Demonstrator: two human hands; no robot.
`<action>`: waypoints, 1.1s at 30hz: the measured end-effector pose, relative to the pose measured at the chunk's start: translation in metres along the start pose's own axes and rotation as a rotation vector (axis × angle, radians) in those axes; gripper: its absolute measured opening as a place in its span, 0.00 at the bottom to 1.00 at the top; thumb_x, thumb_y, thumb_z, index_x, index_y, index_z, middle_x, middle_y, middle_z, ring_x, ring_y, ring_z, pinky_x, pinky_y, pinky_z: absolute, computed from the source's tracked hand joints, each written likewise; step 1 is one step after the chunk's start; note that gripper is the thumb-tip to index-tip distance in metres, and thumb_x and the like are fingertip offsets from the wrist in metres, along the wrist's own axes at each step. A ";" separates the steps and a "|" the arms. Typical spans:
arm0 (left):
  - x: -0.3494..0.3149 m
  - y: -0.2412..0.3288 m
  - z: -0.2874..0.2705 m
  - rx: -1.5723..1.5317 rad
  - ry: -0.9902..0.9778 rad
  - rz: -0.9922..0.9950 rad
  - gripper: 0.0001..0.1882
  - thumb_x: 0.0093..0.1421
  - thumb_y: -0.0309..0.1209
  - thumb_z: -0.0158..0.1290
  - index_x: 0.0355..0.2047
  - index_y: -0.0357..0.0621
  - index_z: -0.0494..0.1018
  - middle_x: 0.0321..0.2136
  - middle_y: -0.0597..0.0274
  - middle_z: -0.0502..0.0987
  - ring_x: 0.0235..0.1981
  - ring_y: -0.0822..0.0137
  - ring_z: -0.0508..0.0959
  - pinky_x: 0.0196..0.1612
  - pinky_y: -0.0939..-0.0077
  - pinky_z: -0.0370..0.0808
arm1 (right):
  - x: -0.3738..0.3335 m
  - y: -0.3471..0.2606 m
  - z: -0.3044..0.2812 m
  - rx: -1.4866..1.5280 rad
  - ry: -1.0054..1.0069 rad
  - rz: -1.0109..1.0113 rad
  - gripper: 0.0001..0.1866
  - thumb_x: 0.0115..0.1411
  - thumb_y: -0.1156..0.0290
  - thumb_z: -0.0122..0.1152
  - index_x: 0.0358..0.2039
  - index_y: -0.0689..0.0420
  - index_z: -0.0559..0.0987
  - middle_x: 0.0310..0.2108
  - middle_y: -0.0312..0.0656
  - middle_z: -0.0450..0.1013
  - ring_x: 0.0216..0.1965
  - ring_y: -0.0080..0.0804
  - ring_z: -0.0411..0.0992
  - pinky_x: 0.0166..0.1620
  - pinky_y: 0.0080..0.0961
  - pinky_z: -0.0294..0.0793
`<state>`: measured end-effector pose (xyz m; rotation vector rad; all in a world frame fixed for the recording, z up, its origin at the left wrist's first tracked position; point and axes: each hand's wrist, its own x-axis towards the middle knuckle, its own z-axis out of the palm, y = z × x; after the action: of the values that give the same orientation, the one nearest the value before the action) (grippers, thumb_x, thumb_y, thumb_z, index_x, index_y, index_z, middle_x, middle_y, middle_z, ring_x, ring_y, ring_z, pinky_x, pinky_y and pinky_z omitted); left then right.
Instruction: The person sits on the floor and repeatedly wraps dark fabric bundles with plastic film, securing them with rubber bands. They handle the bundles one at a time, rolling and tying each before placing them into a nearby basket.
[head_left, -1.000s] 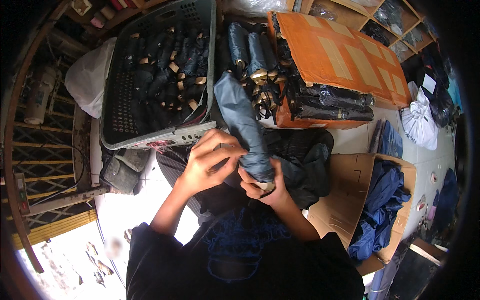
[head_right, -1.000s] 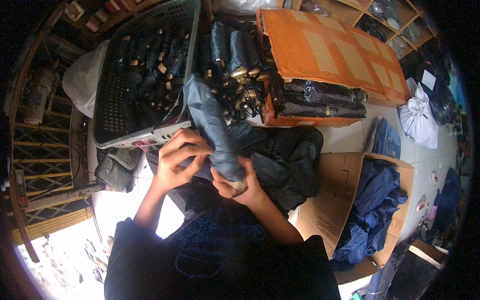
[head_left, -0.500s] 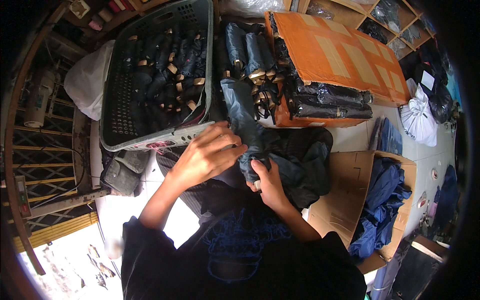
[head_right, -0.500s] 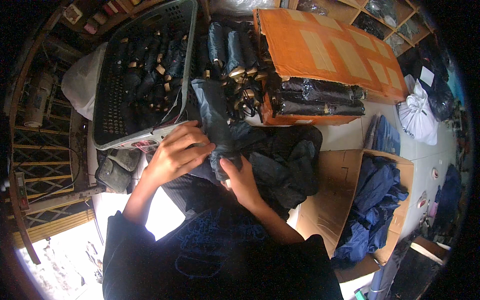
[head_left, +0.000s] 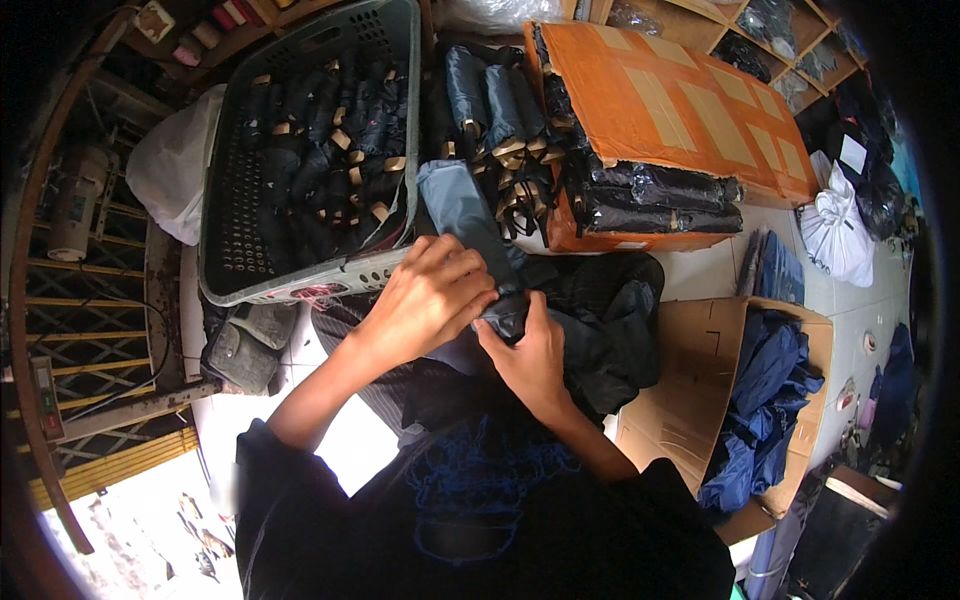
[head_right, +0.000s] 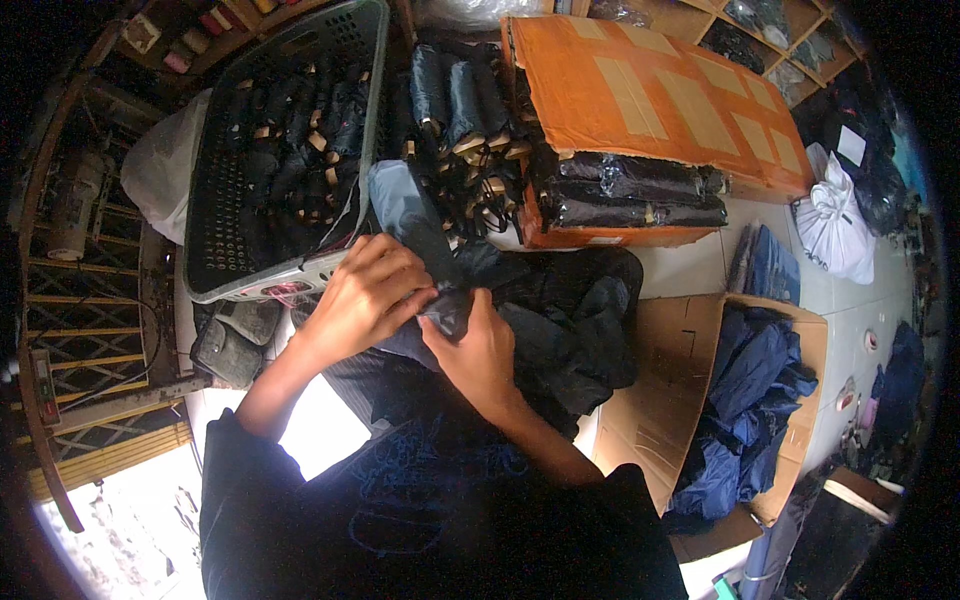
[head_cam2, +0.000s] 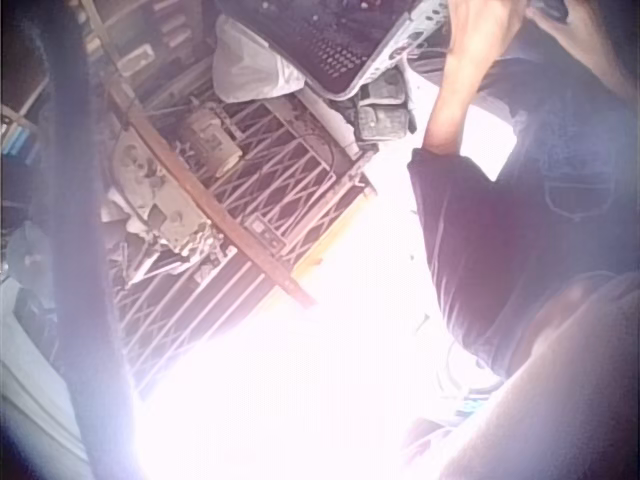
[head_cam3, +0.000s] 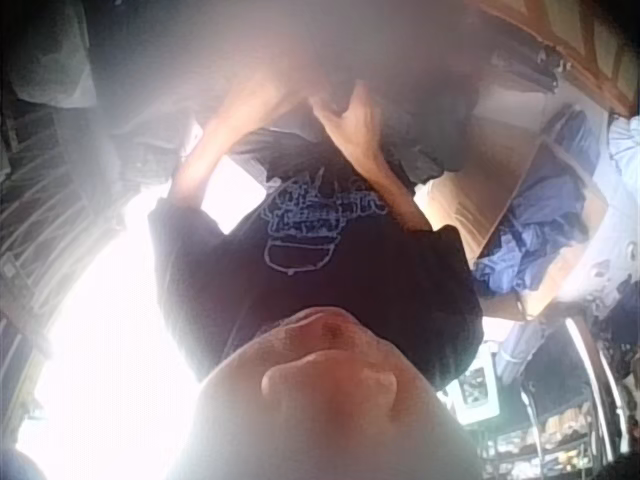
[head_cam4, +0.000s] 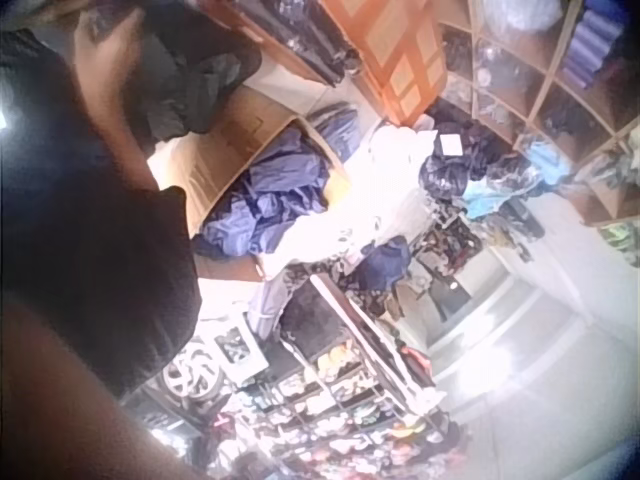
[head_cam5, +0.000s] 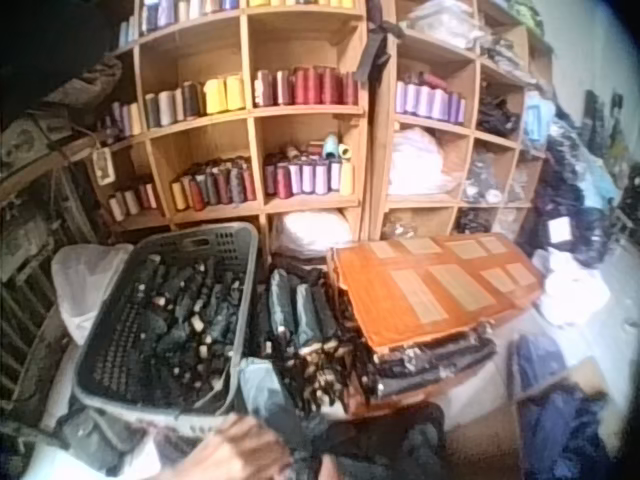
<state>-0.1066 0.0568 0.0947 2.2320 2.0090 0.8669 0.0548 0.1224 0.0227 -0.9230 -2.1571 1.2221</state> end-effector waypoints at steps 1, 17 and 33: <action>0.000 0.000 0.003 -0.009 -0.007 -0.044 0.10 0.50 0.33 0.61 0.29 0.42 0.76 0.29 0.64 0.72 0.36 0.61 0.71 0.40 0.68 0.67 | 0.002 0.002 -0.001 -0.068 0.002 -0.010 0.24 0.48 0.60 0.69 0.34 0.63 0.68 0.25 0.55 0.73 0.27 0.55 0.75 0.28 0.41 0.74; 0.002 0.022 0.068 -0.161 0.026 -0.528 0.12 0.48 0.20 0.55 0.35 0.36 0.68 0.25 0.50 0.76 0.28 0.51 0.78 0.33 0.61 0.73 | 0.010 0.016 -0.031 -0.462 -0.046 -0.002 0.26 0.47 0.57 0.69 0.37 0.63 0.70 0.27 0.52 0.75 0.29 0.52 0.76 0.29 0.41 0.76; -0.035 0.001 0.078 -0.633 -0.296 -0.018 0.15 0.50 0.20 0.59 0.40 0.38 0.76 0.43 0.59 0.77 0.47 0.57 0.75 0.46 0.65 0.74 | 0.035 0.061 -0.081 -0.173 -0.968 0.036 0.28 0.45 0.52 0.69 0.31 0.68 0.78 0.25 0.56 0.75 0.30 0.48 0.76 0.33 0.36 0.71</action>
<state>-0.0746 0.0509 0.0154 1.8440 1.3720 0.9345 0.1070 0.2153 0.0106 -0.4441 -3.0153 1.7557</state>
